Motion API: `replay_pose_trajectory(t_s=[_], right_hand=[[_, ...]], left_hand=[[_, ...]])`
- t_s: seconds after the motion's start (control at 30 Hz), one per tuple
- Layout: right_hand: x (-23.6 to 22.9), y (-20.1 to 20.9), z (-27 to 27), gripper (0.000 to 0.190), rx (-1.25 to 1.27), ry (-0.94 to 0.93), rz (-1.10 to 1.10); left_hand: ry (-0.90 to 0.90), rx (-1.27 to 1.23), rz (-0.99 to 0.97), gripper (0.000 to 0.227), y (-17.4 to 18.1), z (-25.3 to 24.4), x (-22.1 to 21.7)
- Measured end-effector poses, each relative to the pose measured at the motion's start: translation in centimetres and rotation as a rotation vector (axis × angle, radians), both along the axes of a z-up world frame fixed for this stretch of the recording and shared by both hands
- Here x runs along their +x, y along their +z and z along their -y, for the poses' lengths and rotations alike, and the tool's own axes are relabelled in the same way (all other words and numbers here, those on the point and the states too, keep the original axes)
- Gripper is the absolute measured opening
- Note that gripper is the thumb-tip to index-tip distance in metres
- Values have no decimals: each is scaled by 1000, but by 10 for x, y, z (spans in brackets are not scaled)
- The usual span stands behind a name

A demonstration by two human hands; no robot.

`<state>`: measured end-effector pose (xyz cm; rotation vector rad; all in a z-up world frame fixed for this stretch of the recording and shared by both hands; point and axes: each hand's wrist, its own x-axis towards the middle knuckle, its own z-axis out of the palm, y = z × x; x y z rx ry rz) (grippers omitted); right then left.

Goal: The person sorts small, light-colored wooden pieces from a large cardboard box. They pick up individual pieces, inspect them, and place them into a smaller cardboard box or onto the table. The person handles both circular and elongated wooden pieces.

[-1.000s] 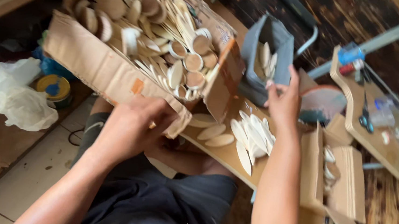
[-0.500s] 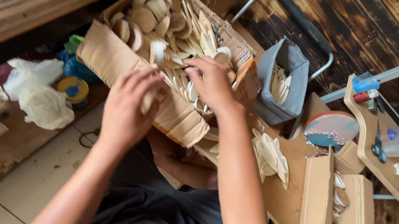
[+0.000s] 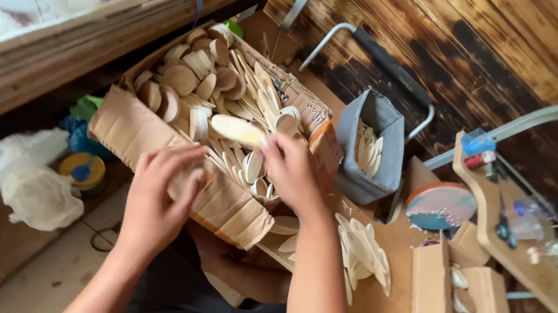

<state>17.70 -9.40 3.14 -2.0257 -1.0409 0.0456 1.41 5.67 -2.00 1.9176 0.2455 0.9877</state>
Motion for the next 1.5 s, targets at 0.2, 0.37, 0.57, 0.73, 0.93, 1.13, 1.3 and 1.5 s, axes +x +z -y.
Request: replay_pose_trajectory(t_s=[0.2,0.37,0.57,0.73,0.93,1.13,1.3,1.5], right_hand=[[-74,1,45,31,238,72,-383],[-101,-6,61,31,300,41,-285],[-112,-9,78,29,322,-8,-292],[-103,-47,106,17,383,-95,-228],[-109,-50,127,10,614,-107,-11],[-119,-32,126,13,593,-136,96],[-119,-36,128,8,534,-131,106],[-90,-88,177,16,403,-482,-96]], left_hand=[[-298,-615,44,33,12,19,-12],[-360,-736,21,17,33,34,-24],[-345,-650,-101,19,24,44,-14],[-500,-560,-152,14,16,51,-12],[-754,-605,57,13,14,64,-10],[-778,-712,157,24,12,76,-12],[-710,-674,101,22,0,74,-8],[-491,-354,-145,18,16,67,-9]])
